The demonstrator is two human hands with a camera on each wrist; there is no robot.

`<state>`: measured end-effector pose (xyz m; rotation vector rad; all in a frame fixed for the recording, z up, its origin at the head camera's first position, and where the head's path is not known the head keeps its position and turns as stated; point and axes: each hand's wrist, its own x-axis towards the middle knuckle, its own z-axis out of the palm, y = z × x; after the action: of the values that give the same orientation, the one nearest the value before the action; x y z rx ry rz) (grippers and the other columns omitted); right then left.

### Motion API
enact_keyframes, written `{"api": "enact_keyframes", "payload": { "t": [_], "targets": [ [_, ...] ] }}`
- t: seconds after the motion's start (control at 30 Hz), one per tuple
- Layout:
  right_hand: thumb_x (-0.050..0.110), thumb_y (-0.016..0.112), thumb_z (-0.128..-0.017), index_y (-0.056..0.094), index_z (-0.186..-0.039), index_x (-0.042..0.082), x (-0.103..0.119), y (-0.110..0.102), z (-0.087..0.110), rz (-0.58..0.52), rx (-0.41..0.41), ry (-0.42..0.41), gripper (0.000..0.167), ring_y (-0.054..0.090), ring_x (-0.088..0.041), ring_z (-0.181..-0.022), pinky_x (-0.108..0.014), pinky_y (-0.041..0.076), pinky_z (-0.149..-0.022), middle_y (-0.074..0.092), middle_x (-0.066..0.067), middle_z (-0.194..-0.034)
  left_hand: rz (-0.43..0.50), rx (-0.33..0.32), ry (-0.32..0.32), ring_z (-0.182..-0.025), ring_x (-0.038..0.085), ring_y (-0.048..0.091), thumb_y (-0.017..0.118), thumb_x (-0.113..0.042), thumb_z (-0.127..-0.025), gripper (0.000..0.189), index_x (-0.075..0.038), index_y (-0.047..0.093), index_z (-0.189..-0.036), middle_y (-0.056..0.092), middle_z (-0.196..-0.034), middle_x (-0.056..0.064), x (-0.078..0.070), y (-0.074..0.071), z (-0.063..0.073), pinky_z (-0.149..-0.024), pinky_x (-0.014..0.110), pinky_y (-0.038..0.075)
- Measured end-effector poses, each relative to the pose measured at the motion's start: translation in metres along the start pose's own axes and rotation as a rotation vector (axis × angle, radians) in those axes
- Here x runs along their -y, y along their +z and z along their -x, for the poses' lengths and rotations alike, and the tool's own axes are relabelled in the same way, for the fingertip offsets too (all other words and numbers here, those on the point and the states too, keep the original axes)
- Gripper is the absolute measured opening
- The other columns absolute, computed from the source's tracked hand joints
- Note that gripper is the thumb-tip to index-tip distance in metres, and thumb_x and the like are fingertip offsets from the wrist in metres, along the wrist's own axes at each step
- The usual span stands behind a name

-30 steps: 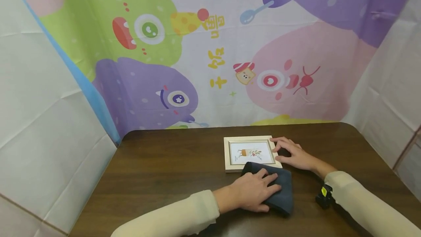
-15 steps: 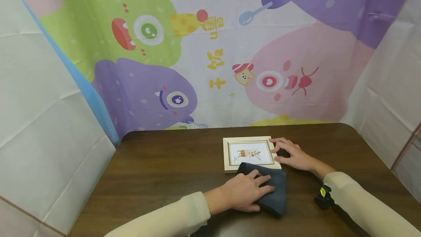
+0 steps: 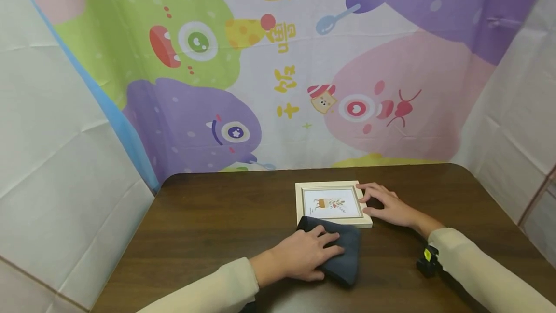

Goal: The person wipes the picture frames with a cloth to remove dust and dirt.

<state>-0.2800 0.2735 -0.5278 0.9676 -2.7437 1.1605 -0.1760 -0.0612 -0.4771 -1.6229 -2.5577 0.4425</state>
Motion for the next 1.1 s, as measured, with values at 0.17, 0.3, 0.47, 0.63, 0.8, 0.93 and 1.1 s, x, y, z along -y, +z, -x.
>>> {"api": "enact_keyframes", "payload": {
  "t": [0.17,0.3,0.47,0.63,0.8,0.93,1.1],
  "targets": [
    [0.019,0.078,-0.105,0.07,-0.106,0.026,0.003,-0.003,-0.001,-0.008,0.024,0.032,0.01,0.043,-0.058,-0.155,-0.076,0.03,-0.105,0.053,-0.025,-0.167,0.005,-0.043,-0.011,-0.135,0.016,0.066,0.08,-0.057,-0.102,0.068,-0.033,0.059,-0.162,0.062,-0.167,-0.002,0.0,-0.001,0.004,-0.079,0.02,0.064],
    [0.02,0.078,-0.106,0.069,-0.106,0.026,0.004,-0.004,-0.001,0.022,0.034,0.052,0.01,0.043,-0.058,-0.156,-0.071,0.031,-0.105,0.053,-0.024,-0.168,-0.015,-0.102,-0.014,-0.125,0.015,0.071,0.081,-0.044,-0.104,0.057,-0.031,0.065,-0.157,0.069,-0.16,-0.004,0.0,0.0,0.001,-0.074,0.019,0.063],
    [0.02,0.078,-0.106,0.07,-0.107,0.025,0.005,-0.004,-0.001,0.018,0.039,0.053,0.009,0.042,-0.058,-0.157,-0.076,0.031,-0.106,0.053,-0.024,-0.168,0.027,-0.123,-0.034,-0.121,0.012,0.074,0.081,-0.029,-0.105,0.047,-0.032,0.069,-0.151,0.077,-0.149,-0.01,0.005,-0.003,0.002,-0.083,0.022,0.065],
    [0.02,0.079,-0.104,0.07,-0.106,0.025,0.005,-0.003,-0.002,-0.005,0.028,0.04,0.01,0.042,-0.058,-0.156,-0.079,0.029,-0.106,0.054,-0.025,-0.166,0.121,-0.127,-0.063,-0.127,0.011,0.074,0.083,-0.024,-0.102,0.048,-0.032,0.069,-0.147,0.08,-0.141,-0.01,0.014,-0.009,0.01,-0.095,0.027,0.066],
    [0.02,0.079,-0.103,0.071,-0.106,0.024,0.004,-0.002,-0.001,-0.007,0.009,0.029,0.01,0.044,-0.057,-0.153,-0.072,0.031,-0.103,0.055,-0.024,-0.165,0.18,-0.19,-0.092,-0.13,0.016,0.075,0.086,-0.019,-0.099,0.05,-0.028,0.07,-0.146,0.08,-0.14,-0.005,0.025,-0.015,0.021,-0.093,0.033,0.068],
    [0.021,0.079,-0.104,0.071,-0.107,0.025,0.004,-0.002,-0.001,0.001,0.021,0.043,0.01,0.043,-0.056,-0.155,-0.07,0.031,-0.104,0.054,-0.024,-0.166,0.203,-0.25,-0.112,-0.128,0.018,0.076,0.089,-0.015,-0.095,0.051,-0.026,0.072,-0.142,0.081,-0.139,-0.003,0.035,-0.02,0.03,-0.091,0.034,0.068],
    [0.022,0.079,-0.105,0.07,-0.106,0.027,0.004,-0.002,0.0,0.01,0.03,0.058,0.01,0.043,-0.056,-0.157,-0.07,0.031,-0.106,0.054,-0.023,-0.168,0.209,-0.303,-0.154,-0.123,0.018,0.078,0.091,-0.011,-0.092,0.053,-0.024,0.073,-0.14,0.082,-0.135,-0.001,0.05,-0.025,0.04,-0.087,0.035,0.068]
  ]
}}
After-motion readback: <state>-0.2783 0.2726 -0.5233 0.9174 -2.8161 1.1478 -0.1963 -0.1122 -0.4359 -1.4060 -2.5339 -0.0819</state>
